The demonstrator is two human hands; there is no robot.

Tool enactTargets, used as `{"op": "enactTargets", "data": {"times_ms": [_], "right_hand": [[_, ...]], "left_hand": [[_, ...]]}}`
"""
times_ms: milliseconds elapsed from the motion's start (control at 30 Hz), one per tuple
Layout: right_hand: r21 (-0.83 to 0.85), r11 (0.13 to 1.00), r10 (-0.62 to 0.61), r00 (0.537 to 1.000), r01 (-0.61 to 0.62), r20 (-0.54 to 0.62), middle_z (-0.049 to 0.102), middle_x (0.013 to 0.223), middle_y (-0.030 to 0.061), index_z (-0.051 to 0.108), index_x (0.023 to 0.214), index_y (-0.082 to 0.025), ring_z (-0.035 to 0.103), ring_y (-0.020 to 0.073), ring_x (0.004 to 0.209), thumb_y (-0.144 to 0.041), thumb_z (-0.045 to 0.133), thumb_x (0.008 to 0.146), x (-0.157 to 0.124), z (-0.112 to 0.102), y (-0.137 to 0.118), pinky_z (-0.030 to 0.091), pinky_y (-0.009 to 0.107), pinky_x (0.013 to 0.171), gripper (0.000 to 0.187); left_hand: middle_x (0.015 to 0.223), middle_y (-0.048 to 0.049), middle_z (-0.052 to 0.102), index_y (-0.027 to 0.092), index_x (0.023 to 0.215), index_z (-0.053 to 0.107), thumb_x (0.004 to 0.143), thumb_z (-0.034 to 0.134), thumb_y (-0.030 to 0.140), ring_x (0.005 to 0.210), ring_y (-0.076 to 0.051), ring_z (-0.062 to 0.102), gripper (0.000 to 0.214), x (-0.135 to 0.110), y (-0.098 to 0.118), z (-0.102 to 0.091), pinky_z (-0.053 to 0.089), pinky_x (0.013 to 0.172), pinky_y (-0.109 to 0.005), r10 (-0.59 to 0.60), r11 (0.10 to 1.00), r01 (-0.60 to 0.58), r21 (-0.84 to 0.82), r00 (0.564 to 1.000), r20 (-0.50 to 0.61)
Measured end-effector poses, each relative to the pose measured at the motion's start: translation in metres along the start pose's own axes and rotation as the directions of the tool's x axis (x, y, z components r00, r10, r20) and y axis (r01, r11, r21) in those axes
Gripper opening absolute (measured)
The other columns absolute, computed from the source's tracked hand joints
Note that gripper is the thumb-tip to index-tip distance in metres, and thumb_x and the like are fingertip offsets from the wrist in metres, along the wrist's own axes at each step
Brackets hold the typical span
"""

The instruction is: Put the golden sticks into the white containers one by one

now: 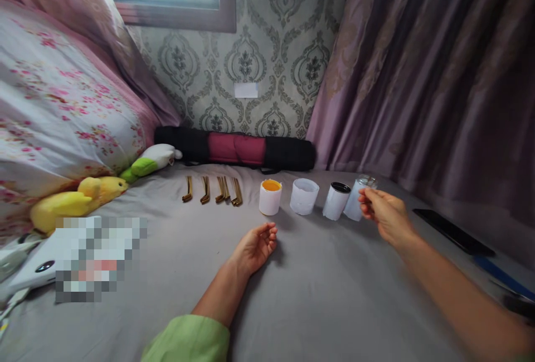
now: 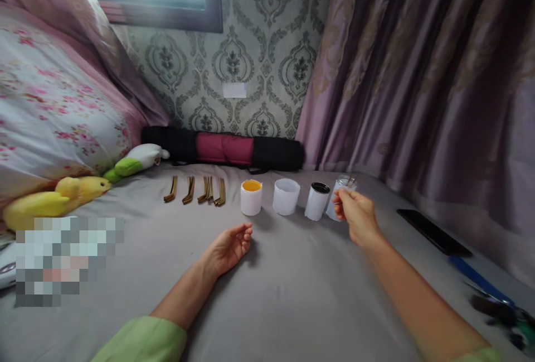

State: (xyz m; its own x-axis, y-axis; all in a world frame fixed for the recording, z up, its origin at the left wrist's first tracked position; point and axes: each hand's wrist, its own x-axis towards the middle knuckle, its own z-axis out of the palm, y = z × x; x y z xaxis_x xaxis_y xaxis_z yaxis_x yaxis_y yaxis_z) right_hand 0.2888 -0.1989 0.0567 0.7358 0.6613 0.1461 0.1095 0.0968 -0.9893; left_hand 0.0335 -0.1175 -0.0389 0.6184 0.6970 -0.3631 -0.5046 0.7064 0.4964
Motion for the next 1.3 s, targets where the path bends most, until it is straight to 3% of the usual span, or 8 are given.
{"op": "enactTargets", "data": {"times_ms": [333, 667, 1033, 1300], "right_hand": [[-0.082, 0.986, 0.162, 0.961, -0.147, 0.224, 0.054, 0.057, -0.0016, 0.053, 0.068, -0.019, 0.043, 0.0048, 0.037, -0.032, 0.047, 0.076, -0.039, 0.050, 0.041, 0.029, 0.018, 0.032, 0.016], [-0.128, 0.982, 0.177, 0.927, -0.141, 0.331, 0.052, 0.057, -0.0024, 0.053, 0.070, -0.017, 0.043, 0.0040, 0.037, -0.031, 0.045, 0.077, -0.060, 0.093, 0.070, 0.028, 0.015, 0.031, 0.017], [-0.200, 0.979, 0.106, 0.931, -0.037, 0.350, 0.051, 0.054, -0.0029, 0.054, 0.077, -0.013, 0.038, 0.0035, 0.030, -0.043, 0.043, 0.073, -0.067, 0.094, 0.096, 0.026, 0.015, 0.026, 0.032], [-0.223, 0.975, 0.100, 0.932, -0.021, 0.349, 0.052, 0.056, -0.0016, 0.055, 0.076, -0.014, 0.040, 0.0041, 0.032, -0.043, 0.042, 0.074, -0.068, 0.093, 0.097, 0.027, 0.015, 0.026, 0.032]], "left_hand": [[0.062, -0.0031, 0.055, 0.009, 0.079, 0.052, 0.079, 0.046, 0.010, 0.047, -0.006, 0.050, 0.006, 0.000, 0.000, 0.000, 0.039, 0.042, -0.015, 0.000, 1.000, 0.000, -0.006, 1.000, 0.003], [0.064, -0.0022, 0.056, 0.009, 0.079, 0.052, 0.077, 0.051, 0.011, 0.048, -0.005, 0.050, 0.003, -0.001, 0.000, 0.002, 0.040, 0.043, -0.014, -0.001, 1.000, 0.001, 0.027, 1.000, 0.001], [0.063, -0.0024, 0.056, 0.009, 0.075, 0.054, 0.075, 0.054, 0.012, 0.048, -0.004, 0.050, 0.003, -0.001, 0.000, 0.003, 0.041, 0.044, -0.014, 0.032, 0.998, -0.031, 0.048, 0.999, -0.012], [0.062, -0.0021, 0.056, 0.009, 0.075, 0.054, 0.073, 0.053, 0.008, 0.046, -0.004, 0.049, 0.002, 0.008, 0.010, 0.003, 0.041, 0.043, -0.013, 0.138, 0.975, -0.113, 0.191, 0.983, -0.122]]}}
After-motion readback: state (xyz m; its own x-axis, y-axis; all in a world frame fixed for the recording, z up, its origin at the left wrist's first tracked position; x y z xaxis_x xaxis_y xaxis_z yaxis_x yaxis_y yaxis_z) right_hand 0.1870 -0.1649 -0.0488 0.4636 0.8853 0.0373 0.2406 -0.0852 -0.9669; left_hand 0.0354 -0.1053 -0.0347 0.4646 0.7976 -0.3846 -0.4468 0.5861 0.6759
